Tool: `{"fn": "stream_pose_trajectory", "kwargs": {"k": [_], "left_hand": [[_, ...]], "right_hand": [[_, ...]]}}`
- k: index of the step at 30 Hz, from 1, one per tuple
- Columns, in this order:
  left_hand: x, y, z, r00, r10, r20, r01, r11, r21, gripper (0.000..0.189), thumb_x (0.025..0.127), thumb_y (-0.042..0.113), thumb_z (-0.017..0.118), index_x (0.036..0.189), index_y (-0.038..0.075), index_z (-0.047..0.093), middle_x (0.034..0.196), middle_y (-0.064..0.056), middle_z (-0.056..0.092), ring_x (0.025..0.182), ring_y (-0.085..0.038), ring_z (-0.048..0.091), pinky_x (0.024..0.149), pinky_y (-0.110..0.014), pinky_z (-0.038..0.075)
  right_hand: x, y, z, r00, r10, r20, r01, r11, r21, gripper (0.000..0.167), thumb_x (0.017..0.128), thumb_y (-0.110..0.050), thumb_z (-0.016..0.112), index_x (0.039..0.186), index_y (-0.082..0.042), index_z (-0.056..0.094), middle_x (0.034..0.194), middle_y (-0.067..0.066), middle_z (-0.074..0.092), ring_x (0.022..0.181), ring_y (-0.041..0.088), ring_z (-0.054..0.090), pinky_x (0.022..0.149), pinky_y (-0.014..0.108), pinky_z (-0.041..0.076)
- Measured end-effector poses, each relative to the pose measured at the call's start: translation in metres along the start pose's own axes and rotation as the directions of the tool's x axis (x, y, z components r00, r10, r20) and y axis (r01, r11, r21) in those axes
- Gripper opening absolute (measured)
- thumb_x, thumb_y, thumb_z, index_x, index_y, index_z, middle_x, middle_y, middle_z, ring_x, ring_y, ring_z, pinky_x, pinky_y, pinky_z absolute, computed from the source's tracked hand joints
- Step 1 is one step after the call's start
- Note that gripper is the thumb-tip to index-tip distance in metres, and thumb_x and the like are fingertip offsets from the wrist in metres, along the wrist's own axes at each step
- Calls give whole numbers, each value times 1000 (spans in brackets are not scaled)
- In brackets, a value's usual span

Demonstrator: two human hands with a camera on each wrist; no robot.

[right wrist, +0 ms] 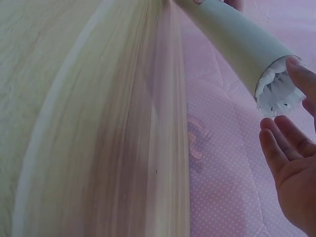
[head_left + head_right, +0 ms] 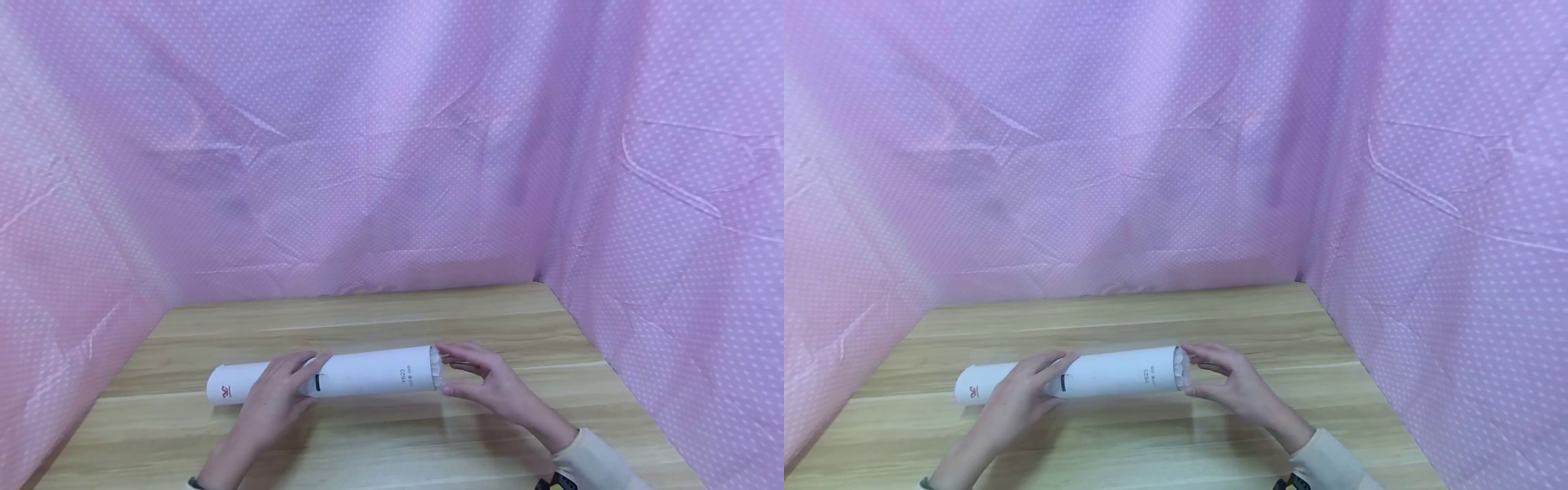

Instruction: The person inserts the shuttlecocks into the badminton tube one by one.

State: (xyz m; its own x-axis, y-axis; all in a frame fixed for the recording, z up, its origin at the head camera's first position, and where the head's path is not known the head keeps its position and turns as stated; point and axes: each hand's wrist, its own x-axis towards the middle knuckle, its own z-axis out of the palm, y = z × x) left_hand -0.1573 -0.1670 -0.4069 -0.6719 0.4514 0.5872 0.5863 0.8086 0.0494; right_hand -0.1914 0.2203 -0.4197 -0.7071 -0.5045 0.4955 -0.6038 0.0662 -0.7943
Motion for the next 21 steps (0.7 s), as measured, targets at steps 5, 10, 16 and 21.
{"fn": "stream_pose_trajectory", "kwargs": {"k": [5,10,16,21], "left_hand": [[0,0,0,1000,-1,3,1,1000,-2,93,57,7,97,141,20,60,121,-11,66,105,-30,63,94,-47,51],[0,0,0,1000,0,6,0,1000,-7,93,57,7,96,142,20,59,122,-11,65,107,-30,63,95,-47,50],[1,1,0,1000,-12,15,12,1000,-6,93,57,7,96,141,20,59,122,-11,65,108,-30,63,96,-48,50],[0,0,1,1000,-7,12,7,1000,-2,92,57,8,96,141,19,60,121,-11,66,107,-30,63,95,-48,50]], "right_hand": [[-1,1,1,1000,-13,-15,13,1000,-5,64,83,-6,80,141,0,55,133,11,60,117,23,62,101,38,50],[1,1,6,999,-7,-35,7,1000,-4,64,82,-6,81,141,1,55,130,12,60,117,22,63,100,38,50],[4,0,11,999,-19,-49,19,1000,-6,64,82,-5,81,141,1,55,127,18,60,115,23,63,99,39,50],[5,1,10,999,8,-43,-8,1000,-10,66,81,-8,82,141,-1,56,128,13,60,116,22,63,100,36,50]]}}
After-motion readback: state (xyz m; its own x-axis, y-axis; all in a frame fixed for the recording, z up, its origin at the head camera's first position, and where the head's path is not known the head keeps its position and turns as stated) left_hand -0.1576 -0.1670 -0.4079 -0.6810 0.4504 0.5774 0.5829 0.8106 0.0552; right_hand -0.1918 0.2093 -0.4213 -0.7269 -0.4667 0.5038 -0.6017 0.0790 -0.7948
